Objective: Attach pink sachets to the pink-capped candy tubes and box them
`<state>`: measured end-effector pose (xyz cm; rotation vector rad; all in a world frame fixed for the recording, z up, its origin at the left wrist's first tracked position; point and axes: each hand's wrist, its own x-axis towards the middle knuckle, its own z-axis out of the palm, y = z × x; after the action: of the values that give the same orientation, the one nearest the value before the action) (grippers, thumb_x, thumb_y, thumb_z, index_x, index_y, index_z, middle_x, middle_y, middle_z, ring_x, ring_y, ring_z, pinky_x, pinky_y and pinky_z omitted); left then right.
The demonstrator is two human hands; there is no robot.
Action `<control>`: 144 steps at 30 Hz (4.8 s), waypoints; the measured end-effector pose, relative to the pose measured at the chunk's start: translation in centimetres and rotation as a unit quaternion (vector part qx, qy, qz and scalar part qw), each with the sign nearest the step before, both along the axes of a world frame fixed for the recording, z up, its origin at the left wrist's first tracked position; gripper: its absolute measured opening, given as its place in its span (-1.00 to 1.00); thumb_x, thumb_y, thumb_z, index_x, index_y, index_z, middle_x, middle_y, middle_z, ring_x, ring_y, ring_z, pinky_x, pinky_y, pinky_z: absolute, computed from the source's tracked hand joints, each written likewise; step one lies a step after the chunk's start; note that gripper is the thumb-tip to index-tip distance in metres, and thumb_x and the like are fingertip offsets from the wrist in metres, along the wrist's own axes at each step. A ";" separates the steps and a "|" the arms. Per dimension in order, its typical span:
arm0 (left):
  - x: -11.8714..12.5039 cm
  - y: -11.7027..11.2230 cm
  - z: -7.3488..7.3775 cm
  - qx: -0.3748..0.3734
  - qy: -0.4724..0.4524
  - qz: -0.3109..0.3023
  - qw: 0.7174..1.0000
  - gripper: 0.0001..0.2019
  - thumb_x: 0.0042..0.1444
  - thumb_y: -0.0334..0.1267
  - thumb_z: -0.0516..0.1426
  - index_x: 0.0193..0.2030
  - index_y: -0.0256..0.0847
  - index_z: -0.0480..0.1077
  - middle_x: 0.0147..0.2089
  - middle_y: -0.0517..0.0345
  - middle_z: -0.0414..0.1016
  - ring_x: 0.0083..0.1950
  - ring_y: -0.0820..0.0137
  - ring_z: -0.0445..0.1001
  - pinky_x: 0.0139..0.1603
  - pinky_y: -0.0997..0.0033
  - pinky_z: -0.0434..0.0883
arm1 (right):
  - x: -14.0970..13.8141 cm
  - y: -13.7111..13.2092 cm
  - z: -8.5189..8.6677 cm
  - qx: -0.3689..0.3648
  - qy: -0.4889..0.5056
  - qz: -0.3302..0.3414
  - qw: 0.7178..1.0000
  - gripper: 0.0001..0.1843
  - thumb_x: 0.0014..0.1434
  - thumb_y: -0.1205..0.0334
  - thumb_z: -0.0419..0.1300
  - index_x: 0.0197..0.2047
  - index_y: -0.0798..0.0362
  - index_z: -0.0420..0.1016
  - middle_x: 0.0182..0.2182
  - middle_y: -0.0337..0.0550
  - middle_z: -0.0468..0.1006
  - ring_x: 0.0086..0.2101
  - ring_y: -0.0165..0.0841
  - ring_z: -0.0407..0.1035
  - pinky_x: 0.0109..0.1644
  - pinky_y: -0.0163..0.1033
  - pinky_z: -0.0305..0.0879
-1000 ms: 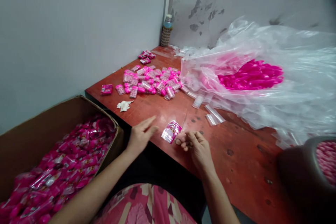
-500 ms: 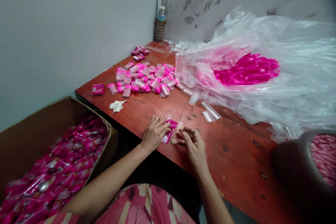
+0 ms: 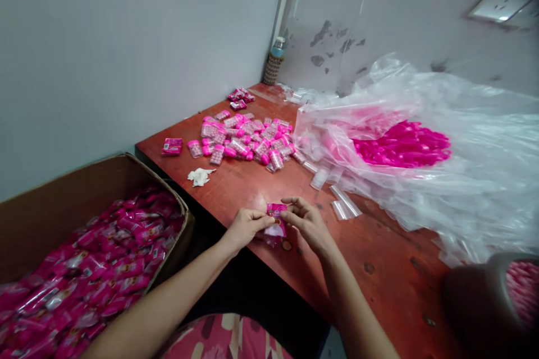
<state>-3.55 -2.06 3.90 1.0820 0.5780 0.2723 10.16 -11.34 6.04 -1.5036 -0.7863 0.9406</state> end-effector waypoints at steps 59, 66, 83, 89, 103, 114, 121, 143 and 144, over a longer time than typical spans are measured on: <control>1.6 -1.1 2.2 -0.009 -0.012 -0.001 1.000 -0.74 -0.22 -0.18 0.27 -0.50 -0.41 0.45 -0.63 0.11 0.41 -0.64 0.47 0.35 -0.60 0.48 0.28 | -5.6 -2.8 -2.1 0.040 0.118 -0.087 0.988 -0.75 0.07 0.04 0.12 -0.37 0.06 0.26 -0.68 -0.34 0.37 -0.76 -0.54 0.18 -0.74 -0.47 0.04; 1.5 -1.5 1.7 -0.131 -0.064 0.056 0.988 -0.76 -0.21 -0.21 0.26 -0.50 -0.40 0.44 -0.60 0.09 0.43 -0.60 0.48 0.37 -0.57 0.50 0.32 | -5.8 -3.4 -2.4 0.083 0.120 -0.097 0.985 -0.73 0.09 0.12 0.13 -0.14 0.02 0.26 -0.50 -0.28 0.46 -0.56 -0.45 0.37 -0.55 -0.38 0.30; -5.7 -0.1 3.1 0.035 -0.165 0.373 0.912 -0.64 -0.14 0.00 0.19 -0.27 -0.23 0.48 -0.19 0.01 0.52 -0.09 0.21 0.44 -0.01 0.19 0.31 | -4.3 -2.9 -1.8 0.092 0.152 -0.145 0.973 -0.80 0.08 0.12 0.14 -0.28 0.04 0.26 -0.49 -0.22 0.51 -0.57 -0.43 0.40 -0.56 -0.38 0.30; -1.2 -0.4 0.2 0.398 0.013 0.084 0.913 -0.62 -0.12 -0.18 0.22 -0.08 -0.07 0.41 0.04 0.05 0.38 0.16 0.20 0.21 0.21 0.14 -0.04 | -2.8 -4.4 -2.4 0.056 0.105 -0.179 0.977 -0.77 0.09 0.07 0.13 -0.29 0.06 0.30 -0.50 -0.20 0.50 -0.57 -0.42 0.40 -0.58 -0.38 0.28; 1.3 -1.5 -1.8 0.469 0.018 0.061 0.881 -0.76 0.00 -0.27 0.13 -0.16 0.04 0.44 0.03 0.16 0.39 0.21 0.23 0.12 0.22 -0.02 -0.16 | -3.1 -3.7 -3.4 0.059 0.037 -0.221 0.973 -0.68 -0.02 0.14 0.23 -0.18 0.02 0.31 -0.32 -0.18 0.47 -0.36 -0.38 0.40 -0.33 -0.27 0.36; 0.3 -1.7 0.6 0.279 -0.035 0.120 0.952 -0.64 -0.07 -0.27 0.19 -0.06 -0.06 0.40 0.00 0.07 0.42 0.08 0.23 0.31 0.12 0.21 0.18 | -2.7 -1.3 -1.6 0.067 0.107 -0.174 0.977 -0.58 -0.08 0.17 0.27 -0.14 -0.02 0.24 -0.46 -0.28 0.45 -0.54 -0.42 0.35 -0.58 -0.37 0.26; -0.3 0.5 0.5 -0.014 -0.016 0.027 0.999 -0.75 -0.14 -0.14 0.21 -0.41 -0.32 0.51 -0.43 0.04 0.53 -0.42 0.35 0.48 -0.36 0.42 0.40 | -0.5 0.9 0.0 -0.009 0.044 0.016 0.999 -0.62 -0.08 0.15 0.27 -0.18 0.05 0.32 -0.49 -0.24 0.50 -0.50 -0.39 0.37 -0.43 -0.31 0.26; 0.1 3.1 0.4 -0.309 -0.070 0.316 0.894 -0.89 -0.05 -0.34 0.19 -0.40 -0.33 0.35 -0.48 0.06 0.48 -0.47 0.39 0.49 -0.45 0.46 0.46 | 3.6 6.9 0.2 -0.159 -0.237 -0.092 0.954 -0.62 0.02 -0.08 0.03 -0.45 0.10 0.33 -0.64 -0.16 0.47 -0.59 -0.33 0.38 -0.51 -0.30 0.25; 0.4 3.1 0.4 -0.316 -0.073 0.319 0.891 -0.90 -0.04 -0.35 0.19 -0.39 -0.33 0.35 -0.47 0.06 0.49 -0.46 0.38 0.50 -0.43 0.44 0.47 | 2.3 5.4 0.2 -0.144 -0.215 -0.086 0.962 -0.62 0.05 -0.09 0.00 -0.39 0.08 0.30 -0.60 -0.18 0.48 -0.62 -0.36 0.37 -0.55 -0.32 0.24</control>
<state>-3.17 1.04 4.32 0.2091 0.8053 0.6775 12.51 -5.94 6.27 -2.0385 -0.8313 0.6212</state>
